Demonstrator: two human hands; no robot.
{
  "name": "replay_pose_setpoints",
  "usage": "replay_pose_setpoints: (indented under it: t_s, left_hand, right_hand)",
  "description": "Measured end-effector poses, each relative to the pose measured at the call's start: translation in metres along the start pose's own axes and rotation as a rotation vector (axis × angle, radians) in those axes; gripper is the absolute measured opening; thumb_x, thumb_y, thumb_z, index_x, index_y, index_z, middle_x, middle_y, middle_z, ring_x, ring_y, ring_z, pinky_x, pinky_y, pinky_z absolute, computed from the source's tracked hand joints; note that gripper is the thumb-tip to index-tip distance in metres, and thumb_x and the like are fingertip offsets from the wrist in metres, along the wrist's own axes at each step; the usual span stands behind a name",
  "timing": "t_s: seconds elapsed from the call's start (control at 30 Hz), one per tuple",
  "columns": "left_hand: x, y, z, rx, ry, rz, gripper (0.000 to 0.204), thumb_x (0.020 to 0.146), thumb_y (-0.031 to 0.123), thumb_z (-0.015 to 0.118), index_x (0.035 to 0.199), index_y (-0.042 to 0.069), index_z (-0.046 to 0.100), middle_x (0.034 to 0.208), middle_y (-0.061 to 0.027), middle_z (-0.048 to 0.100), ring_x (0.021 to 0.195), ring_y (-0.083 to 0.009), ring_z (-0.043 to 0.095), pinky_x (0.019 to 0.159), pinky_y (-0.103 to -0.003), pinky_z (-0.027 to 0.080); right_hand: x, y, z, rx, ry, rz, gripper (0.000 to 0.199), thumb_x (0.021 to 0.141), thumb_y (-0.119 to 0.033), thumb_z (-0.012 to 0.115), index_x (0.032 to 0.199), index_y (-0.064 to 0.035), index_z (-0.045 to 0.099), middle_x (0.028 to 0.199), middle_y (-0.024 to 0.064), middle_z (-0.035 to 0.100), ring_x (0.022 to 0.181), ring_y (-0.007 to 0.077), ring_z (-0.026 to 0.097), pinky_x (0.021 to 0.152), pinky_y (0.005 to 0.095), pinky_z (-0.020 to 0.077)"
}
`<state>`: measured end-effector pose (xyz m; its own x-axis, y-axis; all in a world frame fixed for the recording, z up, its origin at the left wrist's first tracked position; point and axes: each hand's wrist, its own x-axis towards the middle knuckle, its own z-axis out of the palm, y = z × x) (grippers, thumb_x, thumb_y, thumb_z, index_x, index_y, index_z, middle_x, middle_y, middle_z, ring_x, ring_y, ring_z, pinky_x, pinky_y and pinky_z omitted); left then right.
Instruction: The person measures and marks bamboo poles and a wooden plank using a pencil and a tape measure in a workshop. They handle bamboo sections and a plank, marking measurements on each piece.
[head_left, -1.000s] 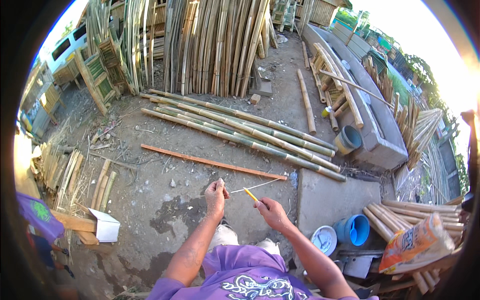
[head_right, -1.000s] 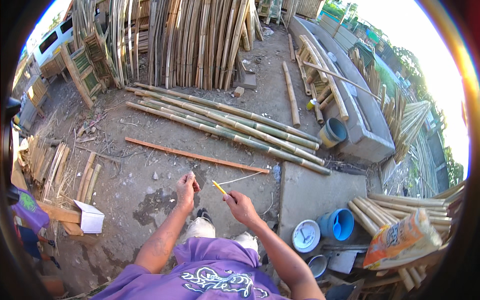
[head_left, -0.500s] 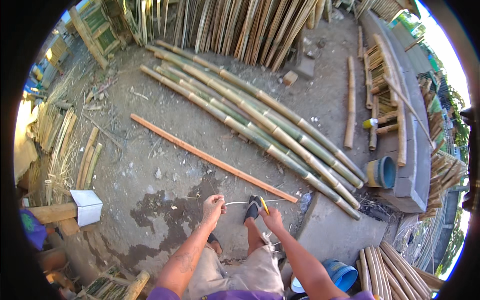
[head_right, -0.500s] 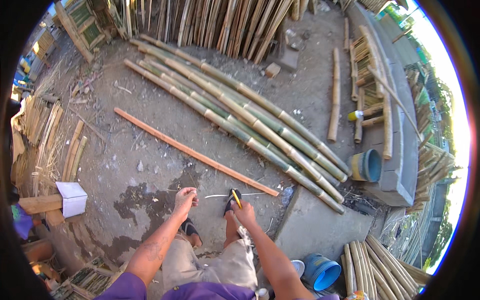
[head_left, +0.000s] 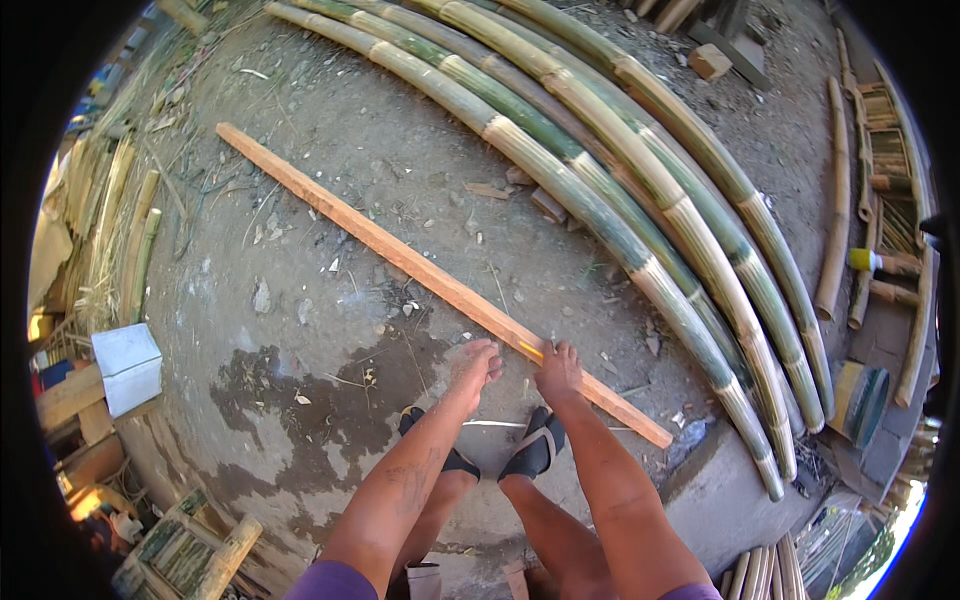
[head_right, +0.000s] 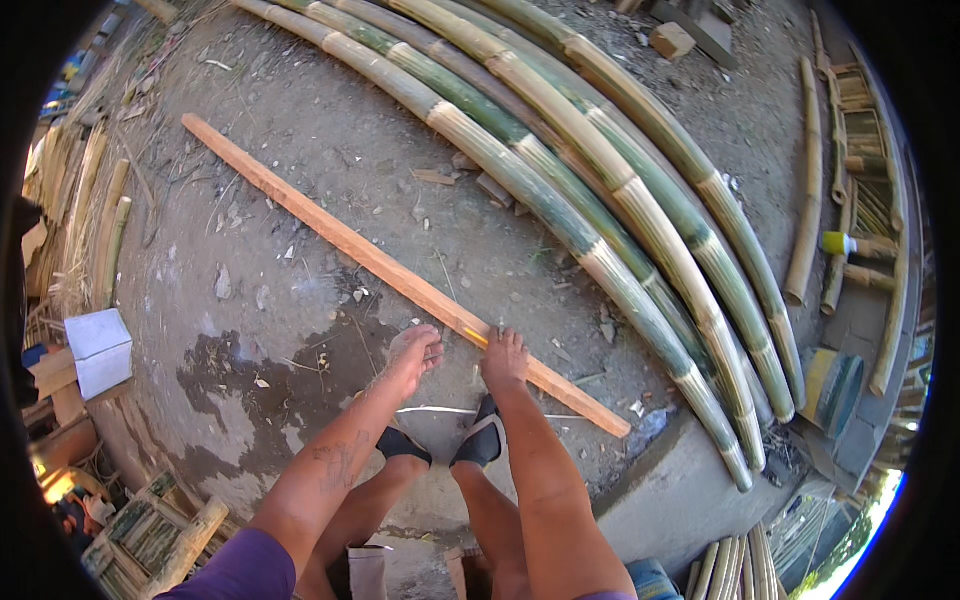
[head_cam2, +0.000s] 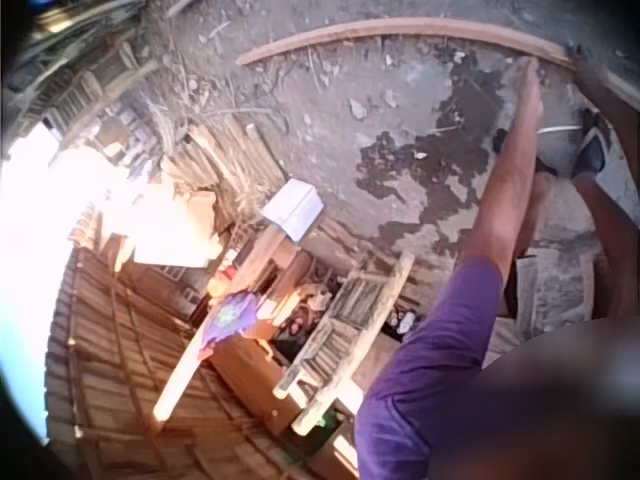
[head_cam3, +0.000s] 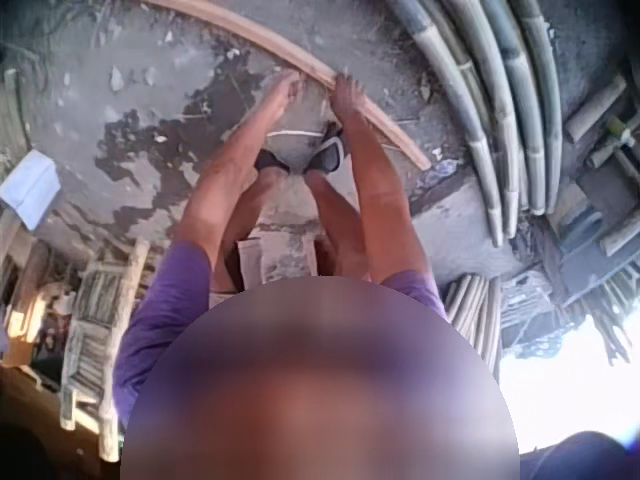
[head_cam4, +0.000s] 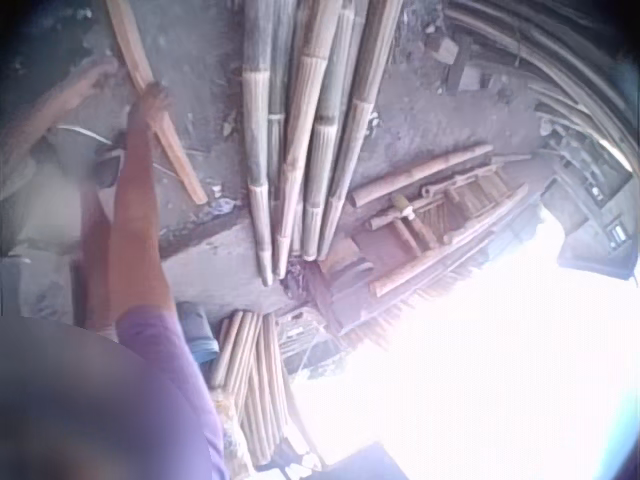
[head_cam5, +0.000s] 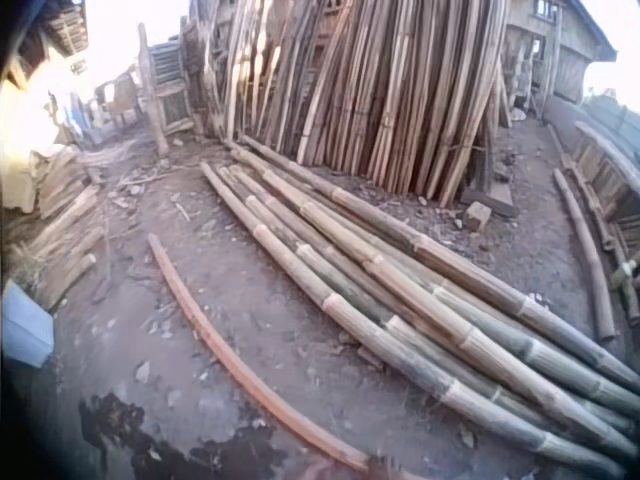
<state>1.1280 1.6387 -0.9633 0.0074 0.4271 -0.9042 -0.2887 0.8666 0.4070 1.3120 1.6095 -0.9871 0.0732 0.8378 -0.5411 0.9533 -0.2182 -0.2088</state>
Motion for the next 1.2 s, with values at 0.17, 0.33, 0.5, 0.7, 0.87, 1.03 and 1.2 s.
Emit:
replay_pose_setpoints:
  t_s: [0.17,0.33,0.5,0.7,0.87,1.03,1.2]
  left_hand:
    - [0.023,0.061,-0.016,0.004,0.308,0.038,0.065,0.084,0.038,0.078,0.132,0.003,0.05,0.124,-0.0139,0.058,0.109,-0.0242,0.059,0.085,-0.038,0.052]
    - [-0.025,0.122,-0.025,-0.439,0.157,0.106,0.047,0.084,0.033,0.077,0.112,0.001,0.056,0.101,-0.0116,0.064,0.089,-0.0254,0.066,0.077,-0.041,0.055]
    - [-0.148,0.154,0.002,-0.503,0.193,0.014,0.025,0.084,0.019,0.073,0.099,0.005,0.058,0.078,-0.0104,0.064,0.066,-0.0275,0.066,0.067,-0.041,0.058]
    - [-0.331,0.161,0.055,-0.486,0.155,-0.061,0.02,0.087,0.023,0.068,0.099,0.009,0.059,0.087,-0.0064,0.064,0.084,-0.0244,0.07,0.077,-0.043,0.058]
    - [-0.459,0.148,0.079,-0.633,0.222,0.067,0.019,0.088,0.024,0.067,0.098,0.01,0.059,0.093,-0.0052,0.064,0.09,-0.0238,0.07,0.082,-0.042,0.057]
    - [-0.57,0.159,0.053,-0.76,0.446,0.233,0.025,0.084,0.023,0.072,0.1,0.006,0.062,0.09,-0.0078,0.067,0.084,-0.0234,0.071,0.075,-0.042,0.059]
    - [-0.68,0.178,-0.013,-0.83,0.688,0.506,0.026,0.082,0.021,0.071,0.098,0.002,0.063,0.087,-0.0093,0.067,0.079,-0.023,0.071,0.069,-0.039,0.058]
  right_hand:
    - [-0.007,0.01,-0.028,-0.017,-0.178,-0.164,0.041,0.076,-0.016,0.074,0.114,-0.0054,0.062,0.112,0.0149,0.062,0.113,0.0342,0.059,0.098,0.0447,0.0474]
    - [-0.123,-0.019,-0.163,0.051,-0.027,-0.419,0.057,0.073,-0.021,0.078,0.124,-0.0036,0.061,0.109,0.0126,0.06,0.105,0.0327,0.058,0.092,0.043,0.0491]
    - [-0.229,-0.046,-0.306,0.003,0.081,-0.497,0.064,0.067,-0.024,0.084,0.125,-0.0059,0.062,0.106,0.0105,0.06,0.101,0.0311,0.059,0.089,0.042,0.0503]
    - [-0.314,-0.009,-0.468,-0.016,0.122,-0.555,0.046,0.069,-0.035,0.08,0.106,-0.008,0.071,0.092,0.0122,0.068,0.089,0.0326,0.065,0.08,0.0441,0.0535]
    - [-0.343,0.012,-0.56,-0.083,-0.182,-0.49,0.045,0.083,-0.047,0.072,0.116,-0.0158,0.07,0.094,0.0178,0.072,0.087,0.0388,0.069,0.073,0.0494,0.0553]
    - [-0.357,-0.034,-0.617,-0.182,-0.188,-0.786,0.04,0.071,-0.046,0.076,0.095,-0.0138,0.075,0.085,0.0133,0.071,0.084,0.0344,0.067,0.078,0.0453,0.0546]
    - [-0.383,-0.132,-0.633,-0.207,-0.164,-1.03,0.04,0.073,-0.049,0.073,0.09,-0.0128,0.075,0.085,0.0142,0.071,0.087,0.0348,0.068,0.077,0.0458,0.0552]
